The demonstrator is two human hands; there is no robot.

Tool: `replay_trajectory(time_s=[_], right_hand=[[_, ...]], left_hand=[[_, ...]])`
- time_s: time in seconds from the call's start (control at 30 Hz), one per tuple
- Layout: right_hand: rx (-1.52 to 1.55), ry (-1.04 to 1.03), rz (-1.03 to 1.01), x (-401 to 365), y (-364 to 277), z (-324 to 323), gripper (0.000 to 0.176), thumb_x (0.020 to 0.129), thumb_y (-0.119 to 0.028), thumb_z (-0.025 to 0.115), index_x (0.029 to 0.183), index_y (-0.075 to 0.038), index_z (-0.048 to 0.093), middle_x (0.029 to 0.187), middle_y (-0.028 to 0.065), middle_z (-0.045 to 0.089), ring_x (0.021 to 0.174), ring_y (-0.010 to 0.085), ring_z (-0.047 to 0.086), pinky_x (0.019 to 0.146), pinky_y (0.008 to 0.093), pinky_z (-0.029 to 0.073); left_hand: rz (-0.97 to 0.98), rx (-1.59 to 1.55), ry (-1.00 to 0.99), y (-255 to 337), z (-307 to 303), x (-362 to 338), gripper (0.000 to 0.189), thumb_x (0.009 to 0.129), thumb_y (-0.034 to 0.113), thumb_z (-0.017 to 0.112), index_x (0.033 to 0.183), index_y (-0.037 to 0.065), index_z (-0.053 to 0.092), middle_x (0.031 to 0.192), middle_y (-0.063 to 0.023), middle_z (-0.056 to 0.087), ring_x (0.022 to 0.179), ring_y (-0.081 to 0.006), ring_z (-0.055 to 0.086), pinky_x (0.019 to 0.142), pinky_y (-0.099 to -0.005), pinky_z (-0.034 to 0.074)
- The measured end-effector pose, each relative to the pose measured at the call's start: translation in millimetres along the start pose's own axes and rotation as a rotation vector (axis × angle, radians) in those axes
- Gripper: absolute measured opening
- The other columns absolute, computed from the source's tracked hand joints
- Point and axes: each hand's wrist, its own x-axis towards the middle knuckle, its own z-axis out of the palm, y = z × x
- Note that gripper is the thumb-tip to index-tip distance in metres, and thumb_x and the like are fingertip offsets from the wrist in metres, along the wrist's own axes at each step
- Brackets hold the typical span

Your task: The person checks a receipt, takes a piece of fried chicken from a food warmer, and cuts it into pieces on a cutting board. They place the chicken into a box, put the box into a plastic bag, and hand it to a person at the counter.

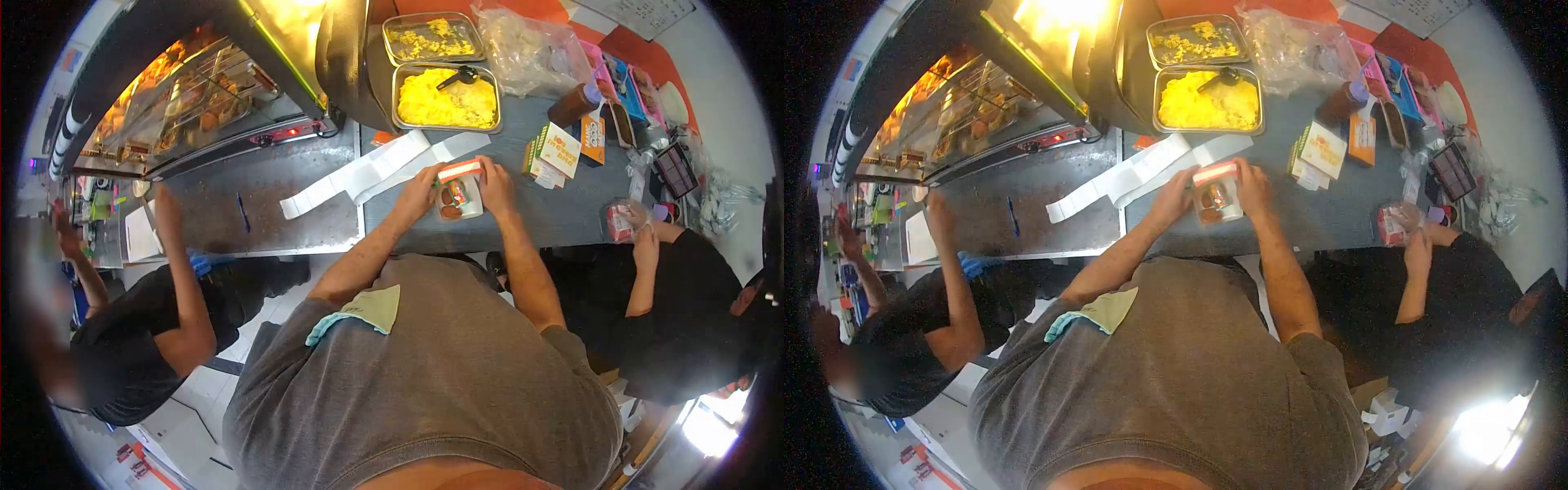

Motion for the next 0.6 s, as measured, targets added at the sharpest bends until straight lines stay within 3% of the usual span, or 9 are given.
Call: replay_trajectory(time_s=[0.07,0.13,0.23,0.3,0.33,0.4,0.5,0.53,0.6], right_hand=[[-0.223,-0.072,-0.323,-2,10,-14,0.033,0.085,-0.011,0.055,0.118,-0.009,0.054,0.088,0.0128,0.064,0.087,0.0336,0.061,0.081,0.0406,0.046],[-0.219,-0.120,-0.399,-22,17,-24,0.032,0.084,-0.010,0.056,0.115,-0.009,0.056,0.087,0.0123,0.064,0.086,0.0330,0.061,0.084,0.0401,0.045],[-0.227,-0.073,-0.473,-52,33,-7,0.033,0.080,-0.009,0.060,0.113,-0.008,0.060,0.084,0.0109,0.063,0.084,0.0315,0.060,0.089,0.0390,0.042],[-0.241,0.021,-0.482,-70,49,12,0.035,0.077,-0.009,0.064,0.112,-0.007,0.061,0.081,0.0100,0.063,0.083,0.0305,0.060,0.091,0.0385,0.040],[-0.267,-0.058,-0.310,-81,56,22,0.036,0.076,-0.009,0.066,0.112,-0.006,0.062,0.088,0.0100,0.064,0.085,0.0277,0.061,0.089,0.0381,0.042],[-0.282,-0.139,-0.142,-87,76,52,0.036,0.076,-0.009,0.068,0.111,-0.004,0.063,0.095,0.0100,0.064,0.087,0.0248,0.061,0.087,0.0376,0.044],[0.627,-0.065,0.382,-78,82,68,0.027,0.085,-0.009,0.065,0.110,0.000,0.059,0.123,0.0160,0.052,0.092,0.0221,0.062,0.076,0.0341,0.054],[0.635,-0.074,0.379,-69,67,53,0.027,0.085,-0.009,0.065,0.110,0.000,0.059,0.123,0.0160,0.052,0.092,0.0221,0.062,0.076,0.0341,0.054],[1.166,-0.050,0.504,-56,32,20,0.037,0.086,-0.010,0.065,0.118,0.002,0.051,0.117,0.0158,0.054,0.095,0.0273,0.062,0.082,0.0391,0.055]], left_hand=[[0.064,0.042,-0.104,-12,-6,-12,0.056,0.078,0.007,0.064,0.131,0.009,0.045,0.122,-0.0150,0.053,0.112,-0.0324,0.053,0.092,-0.0377,0.046],[0.131,0.092,-0.209,-28,-3,-23,0.060,0.077,0.005,0.062,0.134,0.011,0.043,0.125,-0.0135,0.051,0.112,-0.0319,0.053,0.092,-0.0377,0.047],[0.535,0.644,-0.372,-35,9,-33,0.065,0.070,0.014,0.070,0.130,0.025,0.047,0.133,-0.0099,0.043,0.127,-0.0305,0.038,0.095,-0.0465,0.045],[0.360,0.597,-0.407,4,0,-20,0.066,0.065,0.022,0.074,0.127,0.024,0.049,0.133,-0.0113,0.042,0.127,-0.0317,0.037,0.096,-0.0484,0.044],[0.188,0.545,-0.451,17,3,-14,0.069,0.060,0.029,0.078,0.123,0.023,0.051,0.132,-0.0127,0.042,0.128,-0.0329,0.036,0.096,-0.0502,0.043],[0.201,0.517,-0.323,-23,45,13,0.071,0.052,0.039,0.082,0.114,0.019,0.054,0.128,-0.0145,0.046,0.124,-0.0342,0.040,0.096,-0.0520,0.042],[0.017,0.079,-0.373,-40,49,53,0.071,0.058,0.036,0.080,0.122,0.020,0.054,0.126,-0.0145,0.050,0.118,-0.0339,0.048,0.096,-0.0550,0.042],[-0.069,-0.137,-0.474,-27,37,61,0.070,0.065,0.033,0.076,0.127,0.016,0.051,0.125,-0.0139,0.051,0.116,-0.0317,0.050,0.097,-0.0495,0.042],[-0.172,-0.353,-0.573,4,19,60,0.069,0.071,0.030,0.072,0.132,0.013,0.047,0.123,-0.0132,0.053,0.115,-0.0296,0.051,0.099,-0.0441,0.042]])
